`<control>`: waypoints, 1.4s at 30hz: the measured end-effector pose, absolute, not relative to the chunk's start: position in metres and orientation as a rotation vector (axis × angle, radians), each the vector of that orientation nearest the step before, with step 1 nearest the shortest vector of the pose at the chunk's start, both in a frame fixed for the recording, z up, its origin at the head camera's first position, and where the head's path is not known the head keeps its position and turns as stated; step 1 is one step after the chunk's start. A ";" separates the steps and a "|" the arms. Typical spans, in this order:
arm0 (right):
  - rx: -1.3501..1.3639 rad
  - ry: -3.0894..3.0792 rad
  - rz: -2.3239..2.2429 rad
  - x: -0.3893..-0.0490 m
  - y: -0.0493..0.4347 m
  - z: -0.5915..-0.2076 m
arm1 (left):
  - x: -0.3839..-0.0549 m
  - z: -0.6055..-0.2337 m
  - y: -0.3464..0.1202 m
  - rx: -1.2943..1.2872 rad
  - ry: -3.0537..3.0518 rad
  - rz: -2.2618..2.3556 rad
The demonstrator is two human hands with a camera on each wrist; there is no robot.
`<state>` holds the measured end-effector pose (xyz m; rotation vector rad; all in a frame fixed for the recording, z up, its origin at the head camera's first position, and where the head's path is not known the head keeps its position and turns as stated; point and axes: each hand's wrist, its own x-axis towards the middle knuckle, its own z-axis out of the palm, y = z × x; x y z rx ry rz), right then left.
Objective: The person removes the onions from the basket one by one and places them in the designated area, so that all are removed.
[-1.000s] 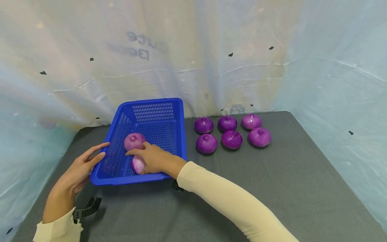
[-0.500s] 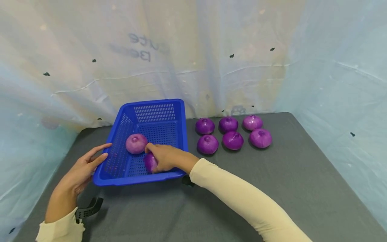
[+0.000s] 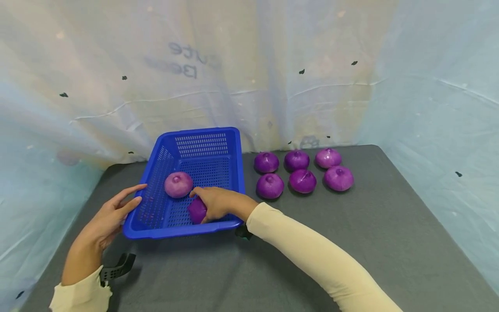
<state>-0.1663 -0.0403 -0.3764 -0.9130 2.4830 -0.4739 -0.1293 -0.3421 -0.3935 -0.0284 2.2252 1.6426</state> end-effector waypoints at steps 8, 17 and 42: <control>-0.880 2.561 -0.410 -0.167 -0.042 -0.377 | -0.129 -0.393 -0.341 -0.034 2.212 1.661; -0.940 2.598 -0.600 -0.164 -0.038 -0.365 | -0.129 -0.392 -0.342 -0.005 2.201 1.679; -0.929 2.618 -0.783 -0.144 0.013 -0.336 | -0.129 -0.393 -0.343 0.006 2.214 1.657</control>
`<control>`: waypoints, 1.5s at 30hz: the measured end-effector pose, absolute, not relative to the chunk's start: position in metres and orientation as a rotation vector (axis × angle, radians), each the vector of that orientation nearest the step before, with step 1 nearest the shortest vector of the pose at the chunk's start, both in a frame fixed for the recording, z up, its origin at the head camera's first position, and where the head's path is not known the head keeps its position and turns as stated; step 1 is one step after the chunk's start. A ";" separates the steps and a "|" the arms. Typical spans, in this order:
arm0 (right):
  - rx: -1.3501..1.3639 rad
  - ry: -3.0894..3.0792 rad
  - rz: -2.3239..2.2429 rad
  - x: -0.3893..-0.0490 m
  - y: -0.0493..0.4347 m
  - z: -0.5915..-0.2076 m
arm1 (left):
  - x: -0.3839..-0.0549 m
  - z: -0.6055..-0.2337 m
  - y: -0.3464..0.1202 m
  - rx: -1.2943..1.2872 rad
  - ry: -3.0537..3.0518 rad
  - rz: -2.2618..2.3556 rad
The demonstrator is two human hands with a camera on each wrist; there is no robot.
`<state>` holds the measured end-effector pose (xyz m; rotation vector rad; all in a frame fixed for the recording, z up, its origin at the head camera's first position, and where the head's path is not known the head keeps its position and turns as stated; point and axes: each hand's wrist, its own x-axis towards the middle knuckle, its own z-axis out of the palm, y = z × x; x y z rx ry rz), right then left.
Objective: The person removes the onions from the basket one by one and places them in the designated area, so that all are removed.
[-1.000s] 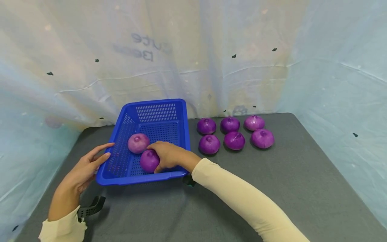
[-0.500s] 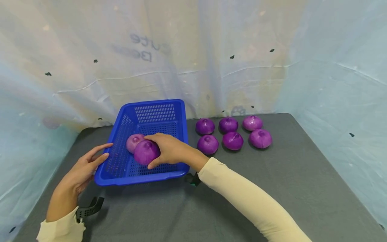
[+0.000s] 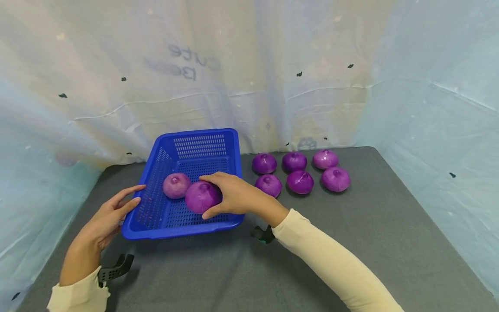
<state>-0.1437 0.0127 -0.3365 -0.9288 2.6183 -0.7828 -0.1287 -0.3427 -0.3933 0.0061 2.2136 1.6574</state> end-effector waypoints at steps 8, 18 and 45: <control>-0.905 2.622 -0.864 -0.134 0.035 -0.337 | -0.128 -0.393 -0.344 0.012 2.169 1.709; -0.814 2.644 -0.985 -0.125 0.059 -0.336 | -0.129 -0.393 -0.343 0.002 2.218 1.659; -0.756 2.711 -1.127 -0.109 0.116 -0.347 | -0.127 -0.394 -0.342 -0.011 2.207 1.681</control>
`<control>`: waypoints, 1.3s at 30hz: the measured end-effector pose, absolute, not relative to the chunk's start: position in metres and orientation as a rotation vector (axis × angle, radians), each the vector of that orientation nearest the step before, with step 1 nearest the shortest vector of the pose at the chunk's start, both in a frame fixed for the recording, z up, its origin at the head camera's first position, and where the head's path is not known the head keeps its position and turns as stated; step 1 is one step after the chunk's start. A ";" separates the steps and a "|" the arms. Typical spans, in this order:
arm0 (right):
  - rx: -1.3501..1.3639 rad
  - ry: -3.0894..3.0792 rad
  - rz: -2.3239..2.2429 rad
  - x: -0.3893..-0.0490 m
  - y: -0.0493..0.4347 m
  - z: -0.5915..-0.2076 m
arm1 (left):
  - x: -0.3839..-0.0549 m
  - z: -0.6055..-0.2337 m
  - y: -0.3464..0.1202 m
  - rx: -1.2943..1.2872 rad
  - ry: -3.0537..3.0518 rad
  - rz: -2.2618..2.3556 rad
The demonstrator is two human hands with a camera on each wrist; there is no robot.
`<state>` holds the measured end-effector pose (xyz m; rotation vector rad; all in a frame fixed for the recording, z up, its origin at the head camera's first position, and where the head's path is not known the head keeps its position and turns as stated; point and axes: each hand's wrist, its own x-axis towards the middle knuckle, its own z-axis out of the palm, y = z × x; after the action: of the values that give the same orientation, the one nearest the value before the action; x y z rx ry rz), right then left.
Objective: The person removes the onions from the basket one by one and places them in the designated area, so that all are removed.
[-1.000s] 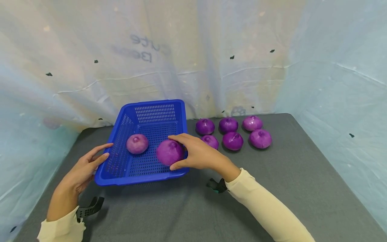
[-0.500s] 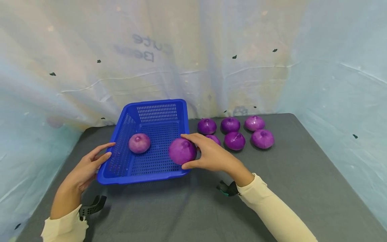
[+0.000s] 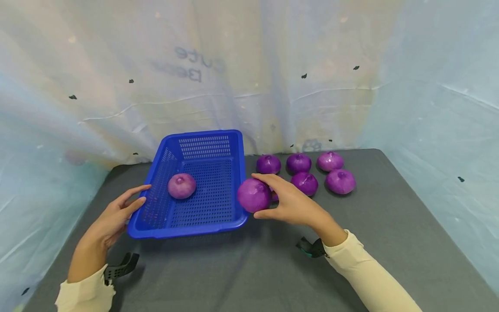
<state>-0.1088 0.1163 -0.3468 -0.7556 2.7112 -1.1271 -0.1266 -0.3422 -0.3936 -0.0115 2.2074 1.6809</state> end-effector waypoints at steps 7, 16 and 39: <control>-0.725 2.756 -1.088 -0.112 0.127 -0.352 | -0.126 -0.395 -0.346 -0.011 2.189 1.697; -0.721 2.768 -1.005 -0.114 0.141 -0.357 | -0.126 -0.395 -0.344 -0.023 2.247 1.644; -0.751 2.679 -0.776 -0.119 0.164 -0.366 | -0.125 -0.396 -0.341 -0.024 2.222 1.661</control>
<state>-0.1187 0.1639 -0.3663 -0.7515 2.6788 -0.7759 -0.1255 -0.3406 -0.3956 -0.0245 2.2222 1.6614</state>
